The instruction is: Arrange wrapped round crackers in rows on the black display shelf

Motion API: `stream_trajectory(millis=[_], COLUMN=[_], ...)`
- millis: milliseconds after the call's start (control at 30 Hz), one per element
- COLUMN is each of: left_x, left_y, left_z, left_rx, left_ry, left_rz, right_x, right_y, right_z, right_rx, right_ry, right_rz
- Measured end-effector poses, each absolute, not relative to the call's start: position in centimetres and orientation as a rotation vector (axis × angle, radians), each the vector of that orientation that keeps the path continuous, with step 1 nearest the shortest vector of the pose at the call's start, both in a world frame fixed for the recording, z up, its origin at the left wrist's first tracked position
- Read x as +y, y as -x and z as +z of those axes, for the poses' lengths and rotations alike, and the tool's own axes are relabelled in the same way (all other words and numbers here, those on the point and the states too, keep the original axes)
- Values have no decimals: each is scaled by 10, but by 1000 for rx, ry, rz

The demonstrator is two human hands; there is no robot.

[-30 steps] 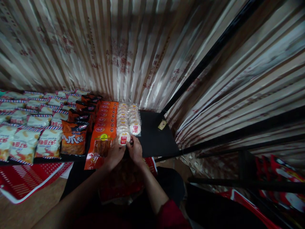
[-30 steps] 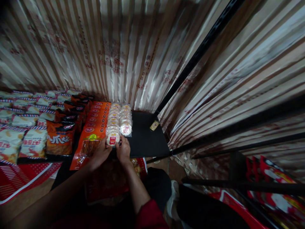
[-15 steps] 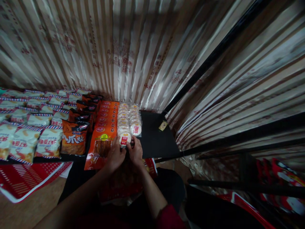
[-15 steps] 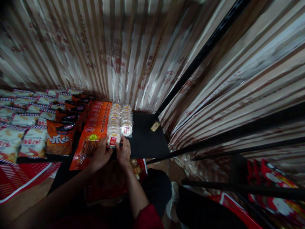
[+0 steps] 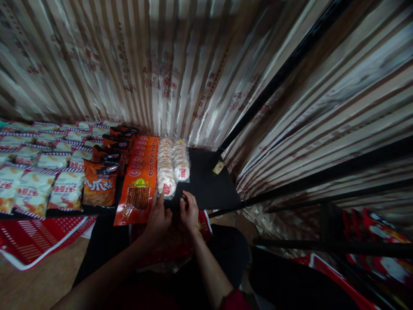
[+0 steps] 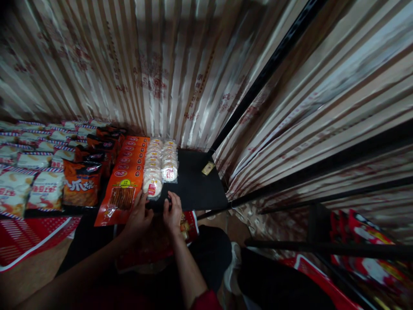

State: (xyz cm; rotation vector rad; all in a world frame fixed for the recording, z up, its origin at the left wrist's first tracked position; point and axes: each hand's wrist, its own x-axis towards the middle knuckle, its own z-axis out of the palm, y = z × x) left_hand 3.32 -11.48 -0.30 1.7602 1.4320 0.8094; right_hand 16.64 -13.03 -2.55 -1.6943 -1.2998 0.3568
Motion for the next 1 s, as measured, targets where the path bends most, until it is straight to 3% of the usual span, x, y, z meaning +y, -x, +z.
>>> stream_trajectory(millis=[667, 1000], left_x=[-109, -134], left_y=[-43, -24], left_z=[3, 4], left_rx=[1518, 1248], left_ry=[-1713, -1923], left_rz=[696, 748], right_x=[-98, -152], right_y=[-160, -163], right_z=[-6, -12], right_rx=[-1555, -1303], right_ry=[1681, 1621], right_rz=[427, 439])
